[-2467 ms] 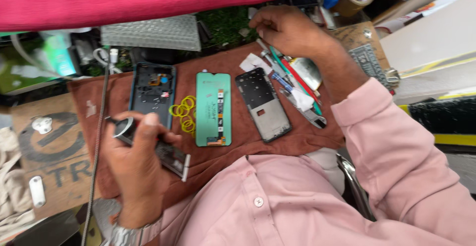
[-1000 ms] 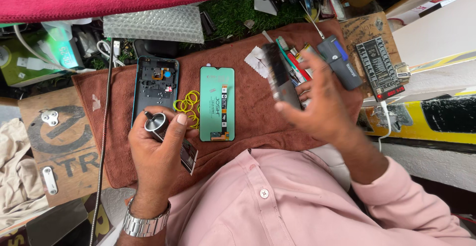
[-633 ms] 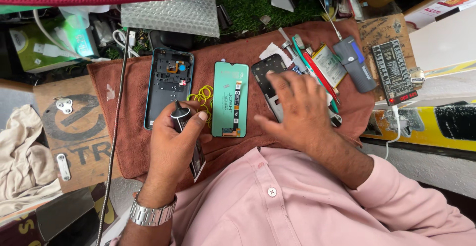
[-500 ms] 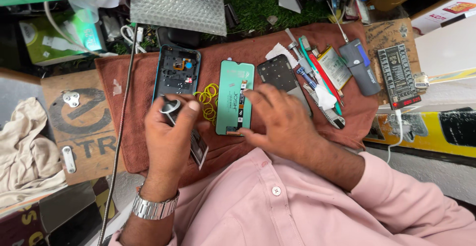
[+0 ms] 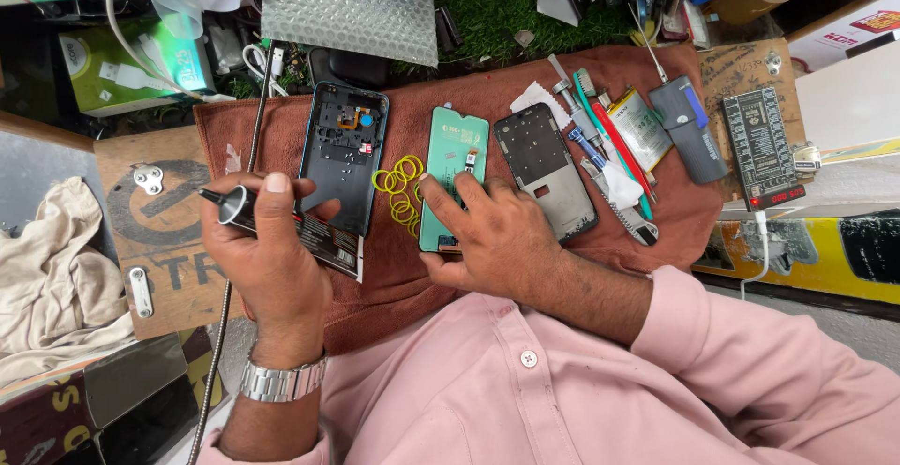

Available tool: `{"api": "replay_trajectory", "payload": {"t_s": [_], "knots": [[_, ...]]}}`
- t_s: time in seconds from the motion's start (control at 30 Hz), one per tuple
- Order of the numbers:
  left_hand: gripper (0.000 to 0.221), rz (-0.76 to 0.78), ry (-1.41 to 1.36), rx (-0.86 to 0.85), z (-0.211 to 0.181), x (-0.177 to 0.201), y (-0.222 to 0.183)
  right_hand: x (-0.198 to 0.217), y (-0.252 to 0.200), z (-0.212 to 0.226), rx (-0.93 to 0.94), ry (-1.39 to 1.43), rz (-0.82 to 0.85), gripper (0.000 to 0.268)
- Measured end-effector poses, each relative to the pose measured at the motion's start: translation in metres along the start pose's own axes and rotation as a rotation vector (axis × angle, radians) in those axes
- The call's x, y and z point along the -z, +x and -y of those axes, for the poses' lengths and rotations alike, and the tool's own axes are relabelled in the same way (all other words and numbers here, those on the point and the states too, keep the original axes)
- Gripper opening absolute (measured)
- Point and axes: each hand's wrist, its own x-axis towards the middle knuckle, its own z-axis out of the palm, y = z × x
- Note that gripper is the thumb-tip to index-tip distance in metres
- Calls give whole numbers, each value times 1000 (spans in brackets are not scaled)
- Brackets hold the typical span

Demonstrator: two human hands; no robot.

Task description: The person applies adhesive from a tube labeled NO.7000 along the edges of a smartphone back cover. They then place a new battery into the phone's chassis and secure it with a piece of tape.

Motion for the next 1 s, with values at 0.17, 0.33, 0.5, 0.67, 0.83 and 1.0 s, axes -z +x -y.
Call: {"api": "replay_trajectory", "payload": {"t_s": [0.17, 0.33, 0.5, 0.67, 0.83, 1.0], "knots": [[18, 26, 34, 10, 3, -4, -3, 9, -9, -2, 4, 82, -152, 74], [17, 42, 66, -1, 5, -5, -2, 14, -39, -25, 40, 178, -219, 55], [18, 28, 64, 43, 8, -3, -2, 11, -52, -38, 95, 253, -306, 18], [24, 91, 52, 33, 16, 1, -12, -1, -45, -39, 160, 262, -345, 15], [26, 168, 95, -34, 20, -1, -20, -19, -34, -38, 291, 44, -280, 16], [29, 222, 163, -57, 25, -5, -25, -26, -29, -41, 272, 333, -188, 53]]}}
